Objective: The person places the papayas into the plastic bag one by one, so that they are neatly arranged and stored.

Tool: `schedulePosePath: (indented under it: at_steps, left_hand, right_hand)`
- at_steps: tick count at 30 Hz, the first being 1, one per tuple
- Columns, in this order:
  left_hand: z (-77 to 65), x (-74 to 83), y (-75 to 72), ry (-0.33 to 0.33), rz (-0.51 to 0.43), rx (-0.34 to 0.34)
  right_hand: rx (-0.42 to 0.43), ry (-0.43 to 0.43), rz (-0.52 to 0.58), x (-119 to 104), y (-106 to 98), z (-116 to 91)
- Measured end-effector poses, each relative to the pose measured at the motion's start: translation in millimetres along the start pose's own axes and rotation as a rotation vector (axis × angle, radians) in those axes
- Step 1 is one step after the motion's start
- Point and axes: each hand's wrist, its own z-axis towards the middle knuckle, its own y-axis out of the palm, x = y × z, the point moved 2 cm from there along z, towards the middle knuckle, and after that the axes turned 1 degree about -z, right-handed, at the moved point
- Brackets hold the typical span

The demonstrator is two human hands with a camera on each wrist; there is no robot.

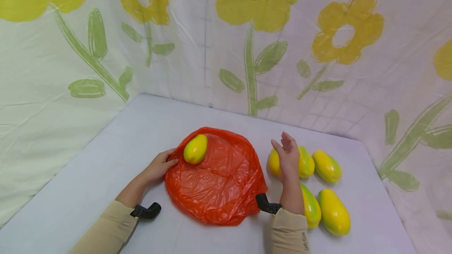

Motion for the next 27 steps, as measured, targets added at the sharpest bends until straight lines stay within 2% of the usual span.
schedulePosePath:
  at_steps: [4, 8, 14, 19, 27]
  left_hand:
    - [-0.2, -0.8, 0.2, -0.005, -0.003, 0.006]
    - [-1.0, -1.0, 0.5, -0.017, -0.006, 0.009]
    - [-1.2, -0.2, 0.8, 0.001, -0.017, 0.001]
    - [-0.5, 0.2, 0.6, 0.008, -0.025, -0.006]
    - [-0.4, 0.7, -0.2, 0.006, -0.005, 0.001]
  right_hand:
    - [0.054, 0.014, -0.015, 3, -10, 1]
    - [0.068, 0.049, -0.067, 7, -17, 2]
    - [0.062, 0.095, -0.158, 15, -18, 3]
    - [0.046, 0.082, -0.208, 21, -16, 4]
    - [0.050, 0.073, -0.197, 23, -12, 4]
